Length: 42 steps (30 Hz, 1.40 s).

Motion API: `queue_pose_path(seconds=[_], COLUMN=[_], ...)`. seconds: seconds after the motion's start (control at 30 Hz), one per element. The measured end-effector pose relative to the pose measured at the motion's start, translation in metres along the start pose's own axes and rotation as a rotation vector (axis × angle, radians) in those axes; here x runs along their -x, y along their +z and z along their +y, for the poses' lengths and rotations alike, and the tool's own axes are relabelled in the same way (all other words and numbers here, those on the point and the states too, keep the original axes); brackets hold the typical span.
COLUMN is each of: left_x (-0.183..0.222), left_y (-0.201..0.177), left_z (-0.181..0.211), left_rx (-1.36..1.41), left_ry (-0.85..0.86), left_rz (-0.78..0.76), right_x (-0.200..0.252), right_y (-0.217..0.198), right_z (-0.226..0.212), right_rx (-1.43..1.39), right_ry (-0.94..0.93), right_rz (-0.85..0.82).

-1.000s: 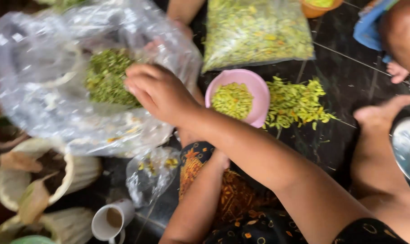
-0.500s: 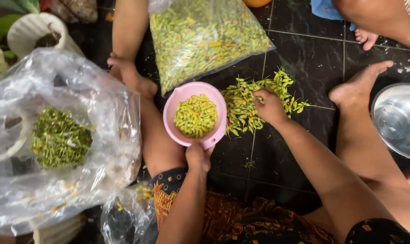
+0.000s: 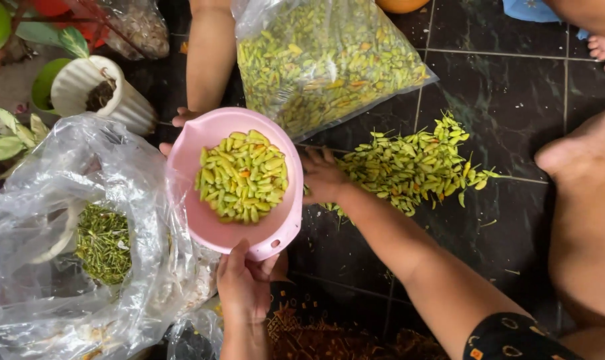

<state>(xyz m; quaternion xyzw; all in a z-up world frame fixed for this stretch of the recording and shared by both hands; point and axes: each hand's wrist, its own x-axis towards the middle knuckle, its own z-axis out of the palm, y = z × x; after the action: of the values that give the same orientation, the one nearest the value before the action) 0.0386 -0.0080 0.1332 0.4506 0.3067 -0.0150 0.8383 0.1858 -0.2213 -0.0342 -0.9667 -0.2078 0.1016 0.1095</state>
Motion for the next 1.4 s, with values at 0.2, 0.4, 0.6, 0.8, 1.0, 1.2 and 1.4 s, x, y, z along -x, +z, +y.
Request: queue_pose_path(seconds=[0.2,0.4,0.6,0.8,1.0,1.2,1.4], left_x=[0.003,-0.01,-0.028,-0.068,-0.054,-0.094,-0.07], left_y=[0.011,0.023,0.025,0.012,0.023,-0.013,0.0], left_z=[-0.006,-0.06,-0.121,-0.147,-0.119,-0.164,-0.178], left_rx=[-0.125,-0.087,-0.116,-0.079,-0.091,-0.104,-0.071], left_ry=[-0.021,-0.155,-0.219,-0.2,-0.143,-0.185,-0.277], left_rz=[-0.079,0.028,-0.037,0.02,0.04,0.04,0.111], right_x=[0.018,0.056,0.138,0.167,0.115,0.139,0.211], right_y=[-0.037,0.028,0.039,0.001,0.026,0.073,0.036], right_z=[-0.015,0.066,0.078,0.039,-0.004,0.024,0.052], right_rx=[-0.1,0.199,0.149,0.021,-0.204,0.073,-0.036], right_ry=[0.097,0.036,0.044,0.132,0.016,-0.23,-0.169], right_rz=[-0.177,0.098,0.084,-0.045,0.055,0.282,-0.034])
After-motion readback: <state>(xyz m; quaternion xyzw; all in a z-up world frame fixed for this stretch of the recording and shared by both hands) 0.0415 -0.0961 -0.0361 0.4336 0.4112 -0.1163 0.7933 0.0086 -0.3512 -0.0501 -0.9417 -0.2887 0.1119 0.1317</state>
